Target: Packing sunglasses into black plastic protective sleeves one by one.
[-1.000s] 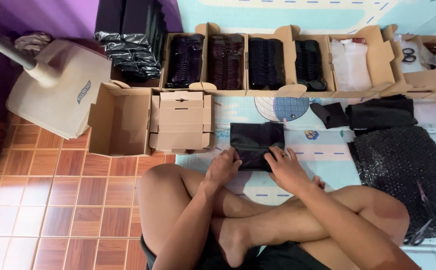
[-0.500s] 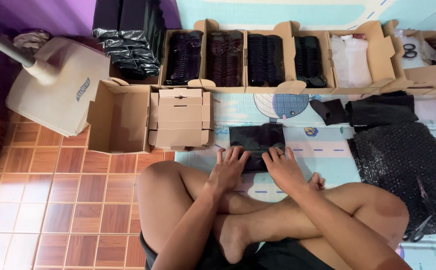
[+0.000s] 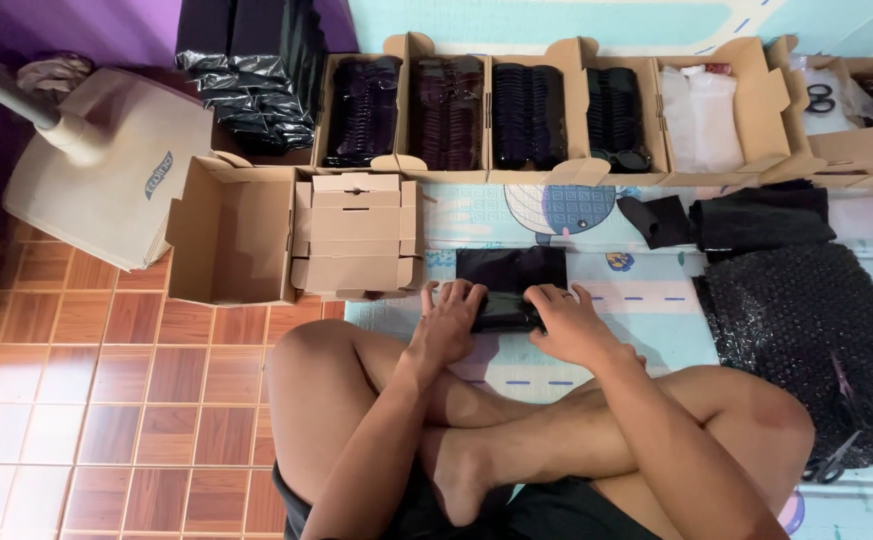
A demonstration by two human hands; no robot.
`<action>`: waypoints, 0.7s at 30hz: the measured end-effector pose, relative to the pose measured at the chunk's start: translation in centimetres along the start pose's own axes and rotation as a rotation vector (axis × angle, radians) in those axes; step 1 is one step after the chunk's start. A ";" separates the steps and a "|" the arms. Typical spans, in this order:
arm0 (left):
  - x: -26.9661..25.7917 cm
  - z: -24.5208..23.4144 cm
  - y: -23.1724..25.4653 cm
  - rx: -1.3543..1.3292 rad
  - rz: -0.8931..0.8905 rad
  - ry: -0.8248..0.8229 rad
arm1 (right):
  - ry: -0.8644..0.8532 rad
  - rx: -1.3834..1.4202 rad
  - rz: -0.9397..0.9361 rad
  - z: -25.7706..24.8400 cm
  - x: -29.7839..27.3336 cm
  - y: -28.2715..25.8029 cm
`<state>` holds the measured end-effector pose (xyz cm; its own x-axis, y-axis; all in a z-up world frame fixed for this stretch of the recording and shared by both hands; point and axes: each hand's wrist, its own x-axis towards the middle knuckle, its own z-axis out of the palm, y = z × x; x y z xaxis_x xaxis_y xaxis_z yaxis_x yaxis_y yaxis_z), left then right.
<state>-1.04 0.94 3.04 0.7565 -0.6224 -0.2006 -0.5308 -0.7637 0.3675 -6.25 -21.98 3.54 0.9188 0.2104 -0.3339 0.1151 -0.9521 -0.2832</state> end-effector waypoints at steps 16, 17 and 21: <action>0.7 -2.8 -1.9 -0.457 -0.101 -0.094 | -0.023 0.195 0.131 -3.7 2.4 1.2; 0.8 -3.4 -1.6 -0.463 -0.112 -0.101 | -0.041 0.258 0.153 -4.0 2.7 1.4; 1.7 -0.8 -2.6 -0.484 -0.185 -0.014 | -0.100 0.409 0.227 -5.5 3.0 1.8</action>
<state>1.92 2.05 2.44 0.8140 -0.4892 -0.3133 -0.1484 -0.6965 0.7020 -1.16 -24.27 6.97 0.8603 0.0463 -0.5077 -0.2611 -0.8153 -0.5168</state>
